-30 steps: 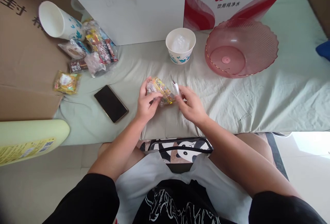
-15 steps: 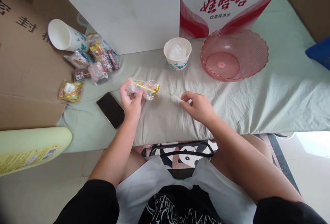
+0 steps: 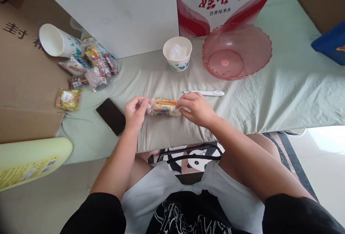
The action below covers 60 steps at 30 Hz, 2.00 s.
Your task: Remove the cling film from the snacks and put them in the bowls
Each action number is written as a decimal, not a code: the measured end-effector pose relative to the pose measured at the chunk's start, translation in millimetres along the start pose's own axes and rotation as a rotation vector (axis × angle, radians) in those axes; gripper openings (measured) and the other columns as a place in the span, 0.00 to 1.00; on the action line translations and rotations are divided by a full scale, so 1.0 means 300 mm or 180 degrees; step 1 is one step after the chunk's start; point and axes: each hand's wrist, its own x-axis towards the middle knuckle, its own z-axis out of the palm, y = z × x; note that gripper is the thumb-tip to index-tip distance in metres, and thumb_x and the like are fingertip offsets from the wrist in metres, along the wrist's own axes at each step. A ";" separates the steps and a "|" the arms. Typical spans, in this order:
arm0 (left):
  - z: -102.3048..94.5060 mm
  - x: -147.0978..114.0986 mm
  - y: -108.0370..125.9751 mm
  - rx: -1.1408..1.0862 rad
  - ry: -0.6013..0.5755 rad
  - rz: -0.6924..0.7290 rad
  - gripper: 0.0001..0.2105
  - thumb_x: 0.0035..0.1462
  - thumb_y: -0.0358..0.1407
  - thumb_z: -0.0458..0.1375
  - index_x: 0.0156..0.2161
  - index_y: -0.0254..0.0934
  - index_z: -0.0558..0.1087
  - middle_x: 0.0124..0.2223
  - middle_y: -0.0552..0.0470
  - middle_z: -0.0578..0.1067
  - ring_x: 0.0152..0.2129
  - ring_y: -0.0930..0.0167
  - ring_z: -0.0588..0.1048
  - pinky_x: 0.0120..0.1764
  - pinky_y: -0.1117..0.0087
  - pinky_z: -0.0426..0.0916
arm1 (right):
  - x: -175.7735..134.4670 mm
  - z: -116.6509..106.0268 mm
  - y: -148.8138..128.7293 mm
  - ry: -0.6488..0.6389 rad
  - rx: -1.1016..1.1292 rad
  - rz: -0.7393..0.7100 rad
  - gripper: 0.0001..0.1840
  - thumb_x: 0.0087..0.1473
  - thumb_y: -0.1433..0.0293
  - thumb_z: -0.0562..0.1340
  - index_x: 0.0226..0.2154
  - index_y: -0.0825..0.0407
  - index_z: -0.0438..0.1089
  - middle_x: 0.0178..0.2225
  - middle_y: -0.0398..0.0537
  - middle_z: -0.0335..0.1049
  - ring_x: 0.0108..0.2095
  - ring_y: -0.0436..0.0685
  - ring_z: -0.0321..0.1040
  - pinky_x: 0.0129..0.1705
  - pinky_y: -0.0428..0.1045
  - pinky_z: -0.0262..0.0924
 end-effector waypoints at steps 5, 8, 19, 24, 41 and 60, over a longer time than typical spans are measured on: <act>-0.045 0.042 -0.034 -0.0011 0.0721 -0.0439 0.08 0.54 0.39 0.59 0.27 0.38 0.73 0.26 0.53 0.77 0.25 0.71 0.75 0.31 0.71 0.68 | -0.012 -0.094 0.046 0.0696 -0.0292 0.0716 0.13 0.60 0.72 0.58 0.38 0.48 0.79 0.38 0.51 0.78 0.36 0.59 0.76 0.39 0.55 0.66; -0.079 0.053 -0.033 0.0750 0.0880 0.0070 0.06 0.55 0.36 0.58 0.30 0.38 0.75 0.34 0.49 0.81 0.39 0.65 0.80 0.44 0.65 0.74 | -0.016 -0.120 0.056 0.1003 -0.0447 0.0998 0.12 0.57 0.72 0.58 0.32 0.47 0.78 0.36 0.51 0.77 0.35 0.59 0.75 0.38 0.56 0.67; -0.102 -0.100 0.116 0.1327 -0.0046 0.1859 0.04 0.58 0.29 0.60 0.32 0.40 0.75 0.31 0.53 0.81 0.29 0.70 0.80 0.40 0.69 0.74 | 0.003 0.001 -0.024 -0.0021 -0.0144 -0.0227 0.10 0.59 0.72 0.58 0.36 0.48 0.75 0.31 0.48 0.76 0.38 0.60 0.72 0.53 0.60 0.61; -0.142 -0.209 0.171 0.1152 -0.1213 0.1048 0.05 0.59 0.32 0.60 0.32 0.42 0.78 0.18 0.61 0.70 0.13 0.77 0.66 0.22 0.75 0.62 | -0.044 -0.057 -0.052 0.0079 0.0012 -0.0144 0.11 0.60 0.72 0.56 0.36 0.49 0.74 0.37 0.51 0.77 0.39 0.60 0.72 0.46 0.55 0.64; -0.098 0.021 0.121 0.1725 -0.0902 -0.0096 0.05 0.51 0.31 0.65 0.26 0.40 0.77 0.24 0.53 0.75 0.20 0.69 0.69 0.25 0.70 0.60 | -0.027 -0.027 -0.075 -0.1336 -0.1343 0.1580 0.32 0.63 0.62 0.56 0.67 0.53 0.62 0.33 0.54 0.81 0.30 0.65 0.75 0.28 0.51 0.54; 0.009 0.008 0.103 -0.2098 -0.0941 -0.1351 0.15 0.55 0.46 0.62 0.28 0.42 0.62 0.27 0.55 0.65 0.27 0.69 0.72 0.39 0.57 0.79 | -0.011 0.055 -0.089 -0.0805 -0.0673 -0.0479 0.38 0.56 0.71 0.65 0.68 0.49 0.60 0.63 0.55 0.69 0.66 0.68 0.60 0.65 0.63 0.52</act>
